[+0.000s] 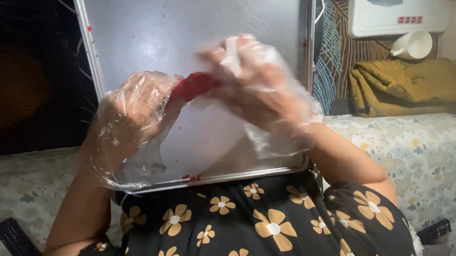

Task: Kneading and shaping a small piece of red dough on a metal tray while wearing plastic gloves.

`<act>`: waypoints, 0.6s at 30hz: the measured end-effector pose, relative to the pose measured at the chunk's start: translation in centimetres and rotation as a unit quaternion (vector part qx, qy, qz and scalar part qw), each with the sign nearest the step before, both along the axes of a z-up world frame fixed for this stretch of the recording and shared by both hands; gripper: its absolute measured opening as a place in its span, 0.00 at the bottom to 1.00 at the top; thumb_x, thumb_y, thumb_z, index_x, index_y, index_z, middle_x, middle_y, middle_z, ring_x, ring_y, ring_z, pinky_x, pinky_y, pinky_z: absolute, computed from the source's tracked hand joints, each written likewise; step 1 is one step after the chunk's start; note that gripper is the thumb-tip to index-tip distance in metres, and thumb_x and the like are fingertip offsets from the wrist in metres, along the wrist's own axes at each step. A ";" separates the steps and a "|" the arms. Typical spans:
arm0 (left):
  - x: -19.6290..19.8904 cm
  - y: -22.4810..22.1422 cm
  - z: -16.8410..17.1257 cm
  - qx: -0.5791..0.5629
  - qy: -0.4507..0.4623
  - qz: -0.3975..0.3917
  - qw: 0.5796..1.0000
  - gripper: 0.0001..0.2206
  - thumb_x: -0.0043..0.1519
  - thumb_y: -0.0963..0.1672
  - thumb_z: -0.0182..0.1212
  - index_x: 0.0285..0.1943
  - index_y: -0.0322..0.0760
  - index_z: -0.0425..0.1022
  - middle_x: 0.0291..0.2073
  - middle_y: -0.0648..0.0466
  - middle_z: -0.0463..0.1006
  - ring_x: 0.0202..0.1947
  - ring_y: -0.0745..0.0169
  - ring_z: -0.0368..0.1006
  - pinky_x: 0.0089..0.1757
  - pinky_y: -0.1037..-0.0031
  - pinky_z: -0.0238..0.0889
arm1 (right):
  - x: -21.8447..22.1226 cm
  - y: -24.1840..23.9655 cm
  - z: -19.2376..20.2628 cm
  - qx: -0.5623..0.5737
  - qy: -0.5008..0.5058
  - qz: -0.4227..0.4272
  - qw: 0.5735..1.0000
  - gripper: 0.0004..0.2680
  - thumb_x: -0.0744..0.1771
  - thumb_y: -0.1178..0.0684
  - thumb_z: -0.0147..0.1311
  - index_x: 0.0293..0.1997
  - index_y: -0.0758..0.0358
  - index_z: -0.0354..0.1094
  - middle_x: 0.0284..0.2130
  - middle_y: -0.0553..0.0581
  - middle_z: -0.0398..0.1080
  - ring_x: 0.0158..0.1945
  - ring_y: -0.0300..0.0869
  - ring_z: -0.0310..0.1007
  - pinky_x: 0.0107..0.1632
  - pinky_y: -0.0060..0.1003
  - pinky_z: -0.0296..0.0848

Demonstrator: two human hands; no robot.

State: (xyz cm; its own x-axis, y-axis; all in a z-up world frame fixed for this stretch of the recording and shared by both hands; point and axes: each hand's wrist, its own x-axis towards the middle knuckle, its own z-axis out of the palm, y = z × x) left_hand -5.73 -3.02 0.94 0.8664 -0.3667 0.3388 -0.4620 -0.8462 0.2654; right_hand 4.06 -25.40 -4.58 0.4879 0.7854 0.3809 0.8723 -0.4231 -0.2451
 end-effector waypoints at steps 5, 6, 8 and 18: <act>-0.5 -0.5 -2.1 -0.052 -0.032 0.051 0.997 0.10 0.67 0.47 0.69 0.42 0.38 0.75 0.31 0.54 0.70 0.29 0.60 0.72 0.29 0.75 0.73 | -1.8 -1.8 3.0 0.075 0.179 0.040 0.980 0.21 0.65 0.37 0.59 0.63 0.51 0.64 0.42 0.56 0.64 0.41 0.49 0.72 0.43 0.46 0.76; -0.3 -0.5 -2.4 -0.052 -0.034 0.049 0.997 0.10 0.67 0.47 0.69 0.42 0.38 0.75 0.31 0.54 0.70 0.29 0.60 0.72 0.29 0.75 0.73 | -2.3 -1.9 4.6 0.075 0.177 0.038 0.981 0.21 0.65 0.37 0.59 0.63 0.51 0.64 0.42 0.56 0.64 0.41 0.49 0.72 0.43 0.46 0.76; -0.2 -0.5 -3.0 -0.046 -0.044 0.042 0.997 0.11 0.69 0.49 0.65 0.42 0.38 0.74 0.33 0.55 0.73 0.28 0.63 0.73 0.28 0.77 0.73 | -3.5 -1.8 7.7 0.121 0.278 0.066 0.951 0.19 0.67 0.39 0.54 0.61 0.56 0.64 0.36 0.56 0.66 0.38 0.50 0.74 0.41 0.44 0.77; 0.2 -2.1 -1.0 -0.050 -0.011 0.061 0.997 0.26 0.65 0.61 0.60 0.44 0.36 0.73 0.36 0.53 0.69 0.32 0.63 0.69 0.34 0.77 0.73 | -1.6 -1.2 4.2 -0.147 0.149 0.095 0.973 0.28 0.64 0.52 0.60 0.73 0.60 0.53 0.54 0.65 0.67 0.56 0.52 0.70 0.58 0.44 0.74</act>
